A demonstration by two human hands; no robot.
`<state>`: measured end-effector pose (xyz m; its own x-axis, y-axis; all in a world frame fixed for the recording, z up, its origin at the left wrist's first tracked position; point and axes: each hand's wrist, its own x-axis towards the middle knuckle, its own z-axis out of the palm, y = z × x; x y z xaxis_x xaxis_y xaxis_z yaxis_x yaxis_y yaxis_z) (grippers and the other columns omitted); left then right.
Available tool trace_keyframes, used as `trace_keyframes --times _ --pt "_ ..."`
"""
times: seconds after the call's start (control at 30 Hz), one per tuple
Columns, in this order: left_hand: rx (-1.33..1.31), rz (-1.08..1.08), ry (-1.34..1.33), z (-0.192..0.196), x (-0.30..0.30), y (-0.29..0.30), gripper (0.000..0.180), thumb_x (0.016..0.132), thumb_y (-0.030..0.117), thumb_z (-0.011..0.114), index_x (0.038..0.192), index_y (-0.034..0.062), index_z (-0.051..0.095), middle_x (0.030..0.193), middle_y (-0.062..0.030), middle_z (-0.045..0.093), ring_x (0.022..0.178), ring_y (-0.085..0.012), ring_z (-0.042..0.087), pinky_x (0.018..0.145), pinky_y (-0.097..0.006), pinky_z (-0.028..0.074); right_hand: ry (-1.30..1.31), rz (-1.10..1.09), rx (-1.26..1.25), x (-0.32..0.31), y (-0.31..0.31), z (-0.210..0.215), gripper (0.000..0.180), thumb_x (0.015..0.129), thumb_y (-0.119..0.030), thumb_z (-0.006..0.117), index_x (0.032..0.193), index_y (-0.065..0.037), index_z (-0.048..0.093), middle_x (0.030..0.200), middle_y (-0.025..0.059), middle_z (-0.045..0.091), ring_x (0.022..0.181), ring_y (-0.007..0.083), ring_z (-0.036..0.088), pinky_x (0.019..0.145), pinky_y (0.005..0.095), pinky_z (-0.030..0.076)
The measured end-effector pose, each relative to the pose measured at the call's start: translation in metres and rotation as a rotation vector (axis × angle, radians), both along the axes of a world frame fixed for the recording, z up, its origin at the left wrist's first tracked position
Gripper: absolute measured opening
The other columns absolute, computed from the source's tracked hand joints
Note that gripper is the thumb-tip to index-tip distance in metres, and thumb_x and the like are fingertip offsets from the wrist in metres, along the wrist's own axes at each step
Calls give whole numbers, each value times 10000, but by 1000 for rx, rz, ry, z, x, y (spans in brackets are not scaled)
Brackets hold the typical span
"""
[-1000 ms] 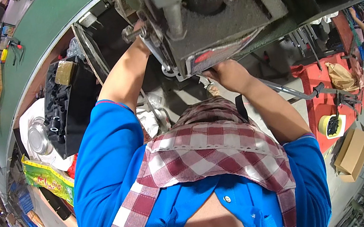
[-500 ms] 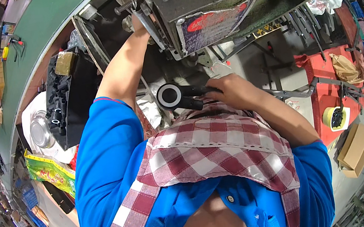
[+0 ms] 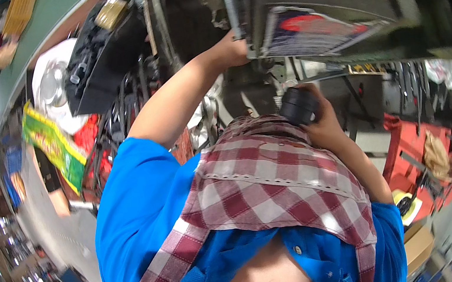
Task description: The person picks up metal frame components from a pile and inserts them into a press machine. They repeatedly handle the frames, align them, and operate the press to join parts, then place the assembled frames back into the pile.
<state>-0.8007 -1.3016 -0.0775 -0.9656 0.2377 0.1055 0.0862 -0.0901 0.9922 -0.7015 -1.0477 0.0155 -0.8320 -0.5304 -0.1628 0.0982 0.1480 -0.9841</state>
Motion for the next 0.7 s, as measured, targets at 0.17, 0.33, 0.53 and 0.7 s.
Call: trace_keyframes --times 0.17,0.33,0.53,0.7 --pt "-672 69 213 33 24 10 318 720 304 745 870 32 678 795 -158 654 739 -316 637 702 -409 503 354 137 107 -8 18 -22 465 732 45 659 1173 -17 523 1035 78 592 991 170 567 885 289 438" --pt "-826 360 407 21 64 27 259 735 271 717 860 56 643 853 -133 596 864 -349 595 755 -430 485 725 350 153 -27 -3 -13 531 689 -31 753 1177 -37 546 1094 92 572 1003 195 573 891 299 440" --pt "-843 579 213 -30 144 0 260 773 163 681 1011 70 635 923 -133 574 943 -345 559 835 -423 468 550 364 -55 -28 -11 -30 739 704 -7 686 1343 -16 314 1177 150 502 1098 220 526 959 319 407" --pt "-1055 780 -86 -61 248 -72 218 791 202 687 950 57 649 955 -151 580 962 -355 565 836 -442 470 334 308 -17 -15 -30 -27 783 705 -77 738 1359 -30 309 1254 124 441 1172 218 466 1000 336 376"
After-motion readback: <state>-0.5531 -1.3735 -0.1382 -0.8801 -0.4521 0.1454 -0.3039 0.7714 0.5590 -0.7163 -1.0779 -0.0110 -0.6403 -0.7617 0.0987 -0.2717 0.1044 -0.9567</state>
